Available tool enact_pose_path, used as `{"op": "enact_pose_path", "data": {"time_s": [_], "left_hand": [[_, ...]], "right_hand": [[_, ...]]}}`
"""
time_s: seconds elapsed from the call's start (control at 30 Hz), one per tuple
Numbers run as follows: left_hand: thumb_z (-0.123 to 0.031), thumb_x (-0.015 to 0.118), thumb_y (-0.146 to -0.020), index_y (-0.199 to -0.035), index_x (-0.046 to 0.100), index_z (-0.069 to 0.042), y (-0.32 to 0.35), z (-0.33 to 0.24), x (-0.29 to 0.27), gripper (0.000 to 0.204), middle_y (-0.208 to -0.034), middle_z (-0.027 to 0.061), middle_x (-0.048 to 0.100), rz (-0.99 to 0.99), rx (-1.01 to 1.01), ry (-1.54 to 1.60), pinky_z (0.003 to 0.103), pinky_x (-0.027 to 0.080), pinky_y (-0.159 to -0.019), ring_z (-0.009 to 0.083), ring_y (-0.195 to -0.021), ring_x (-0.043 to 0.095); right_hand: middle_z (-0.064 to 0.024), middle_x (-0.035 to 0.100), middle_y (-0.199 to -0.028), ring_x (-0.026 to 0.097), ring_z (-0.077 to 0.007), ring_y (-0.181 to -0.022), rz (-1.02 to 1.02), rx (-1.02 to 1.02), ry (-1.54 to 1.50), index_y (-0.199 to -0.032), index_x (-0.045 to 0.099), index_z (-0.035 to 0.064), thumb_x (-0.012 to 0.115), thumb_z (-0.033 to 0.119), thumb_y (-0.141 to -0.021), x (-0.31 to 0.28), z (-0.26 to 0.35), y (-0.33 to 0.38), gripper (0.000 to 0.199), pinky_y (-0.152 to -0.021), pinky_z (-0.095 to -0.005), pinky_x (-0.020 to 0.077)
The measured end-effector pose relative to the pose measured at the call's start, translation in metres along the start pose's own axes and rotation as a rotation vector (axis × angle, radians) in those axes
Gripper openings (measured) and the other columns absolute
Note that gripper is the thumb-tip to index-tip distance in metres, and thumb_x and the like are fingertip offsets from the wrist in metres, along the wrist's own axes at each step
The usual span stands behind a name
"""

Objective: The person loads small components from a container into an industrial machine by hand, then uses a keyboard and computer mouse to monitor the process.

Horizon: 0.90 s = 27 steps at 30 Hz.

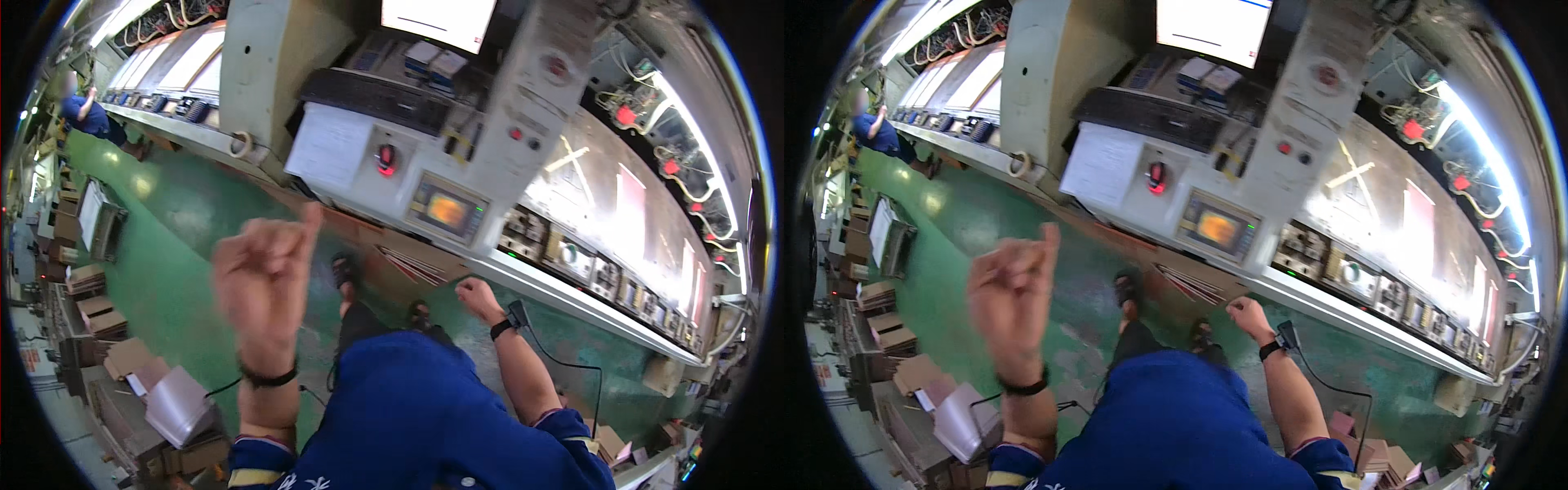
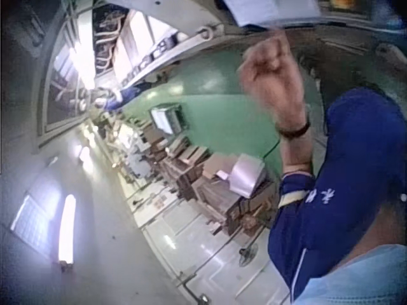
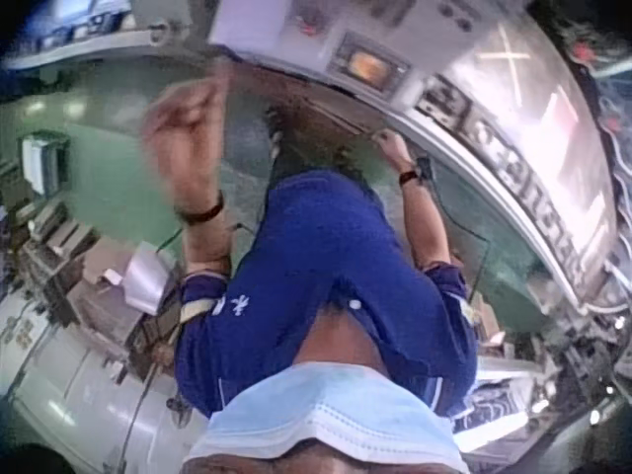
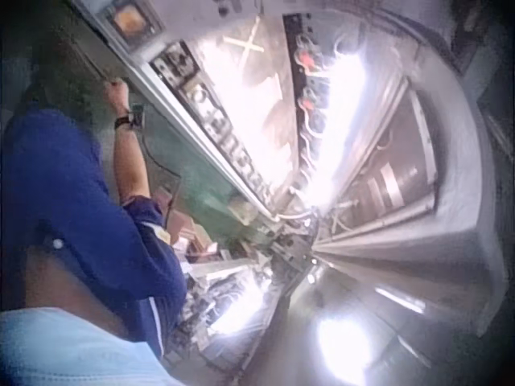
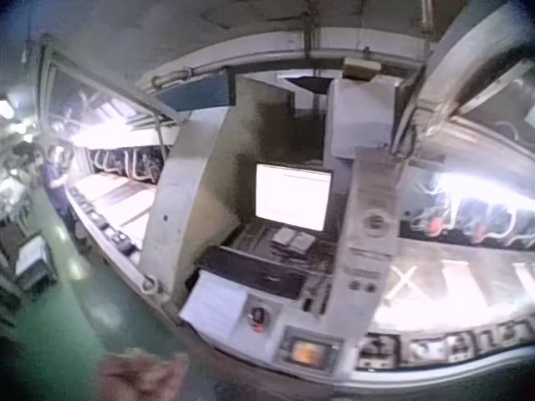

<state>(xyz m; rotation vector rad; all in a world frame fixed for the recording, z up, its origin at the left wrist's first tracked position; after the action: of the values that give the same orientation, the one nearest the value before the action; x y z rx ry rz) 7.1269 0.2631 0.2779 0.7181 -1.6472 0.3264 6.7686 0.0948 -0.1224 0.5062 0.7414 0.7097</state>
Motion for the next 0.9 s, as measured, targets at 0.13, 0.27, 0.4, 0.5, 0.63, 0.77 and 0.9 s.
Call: {"op": "enact_pose_path", "data": {"time_s": [0.13, 0.27, 0.4, 0.5, 0.63, 0.77, 0.9], "left_hand": [[-0.011, 0.046, -0.092, -0.067, 0.039, -0.007, -0.09, -0.006, -0.024, 0.027, -0.061, 0.0051, 0.036, 0.011, -0.086, -0.191, 0.053, 0.033, -0.121, 0.0183, -0.065, 0.044], [-0.012, 0.047, -0.092, -0.068, 0.04, -0.007, -0.162, -0.026, -0.024, 0.026, -0.062, 0.0044, 0.037, 0.001, -0.242, -0.296, 0.051, 0.037, -0.119, 0.0174, -0.066, 0.047], [-0.013, 0.047, -0.093, -0.069, 0.041, -0.007, -0.22, -0.045, -0.03, 0.025, -0.062, 0.0038, 0.037, 0.011, -0.319, -0.345, 0.051, 0.038, -0.118, 0.0169, -0.066, 0.046], [-0.013, 0.047, -0.093, -0.069, 0.042, -0.007, -0.243, -0.049, -0.035, 0.025, -0.062, 0.0038, 0.037, 0.014, -0.374, -0.341, 0.051, 0.04, -0.116, 0.0166, -0.066, 0.047], [-0.011, 0.047, -0.096, -0.072, 0.046, -0.006, -0.261, -0.054, -0.048, 0.025, -0.065, 0.0061, 0.045, 0.047, -0.375, -0.412, 0.051, 0.041, -0.114, 0.0176, -0.071, 0.052], [0.013, 0.06, -0.084, -0.081, 0.056, -0.004, -0.282, -0.058, -0.123, 0.018, -0.09, 0.0069, 0.061, 0.012, -0.346, -0.792, 0.043, 0.045, -0.102, 0.0209, -0.095, 0.062], [0.019, 0.065, -0.079, -0.086, 0.056, -0.005, -0.272, -0.074, -0.198, 0.026, -0.094, 0.0076, 0.063, -0.117, -0.353, -0.961, 0.035, 0.048, -0.091, 0.0202, -0.097, 0.062]], "right_hand": [[-0.0182, 0.071, -0.091, 0.07, -0.0314, -0.086, -0.186, -0.391, 0.007, -0.103, 0.071, 0.0, 0.069, 0.018, -0.091, 0.02, 0.182, -0.028, 0.022, -0.079, -0.039, 0.0543], [-0.0188, 0.068, -0.105, 0.065, -0.0385, -0.101, -0.445, -0.454, -0.066, -0.113, 0.065, 0.001, 0.065, 0.01, -0.091, 0.041, 0.287, -0.069, 0.023, -0.089, -0.0433, 0.0523], [-0.0231, 0.054, -0.131, 0.052, -0.0442, -0.123, -0.698, -0.655, 0.085, -0.133, 0.051, 0.0015, 0.065, 0.006, -0.089, 0.053, 0.365, -0.095, 0.046, -0.103, -0.0466, 0.0451], [-0.0279, 0.048, -0.139, 0.047, -0.0483, -0.128, -0.75, -0.635, 0.147, -0.141, 0.042, 0.0004, 0.065, 0.006, -0.088, 0.06, 0.371, -0.125, 0.058, -0.108, -0.0503, 0.0417], [-0.0313, 0.044, -0.142, 0.046, -0.0512, -0.128, -0.812, -0.579, 0.246, -0.144, 0.038, -0.0007, 0.067, 0.009, -0.086, 0.071, 0.361, -0.153, 0.066, -0.109, -0.0548, 0.0399], [-0.0297, 0.043, -0.144, 0.046, -0.0501, -0.129, -0.73, -0.592, 0.25, -0.145, 0.038, -0.0005, 0.069, 0.012, -0.084, 0.079, 0.36, -0.167, 0.069, -0.109, -0.0545, 0.04], [-0.0273, 0.045, -0.145, 0.047, -0.0476, -0.129, -0.773, -0.684, 0.258, -0.143, 0.042, -0.0002, 0.07, 0.011, -0.082, 0.076, 0.36, -0.164, 0.067, -0.11, -0.0541, 0.0394]]}}
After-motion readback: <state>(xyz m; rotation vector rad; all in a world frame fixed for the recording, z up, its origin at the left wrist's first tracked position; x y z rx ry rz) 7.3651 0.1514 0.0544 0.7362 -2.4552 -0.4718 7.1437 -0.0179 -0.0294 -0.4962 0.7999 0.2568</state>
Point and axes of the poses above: each hand's wrist, its own y-axis away from the middle knuckle, its own x-axis out of the palm, z = x × y, the point moved 6 cm from there along -y, towards the middle knuckle
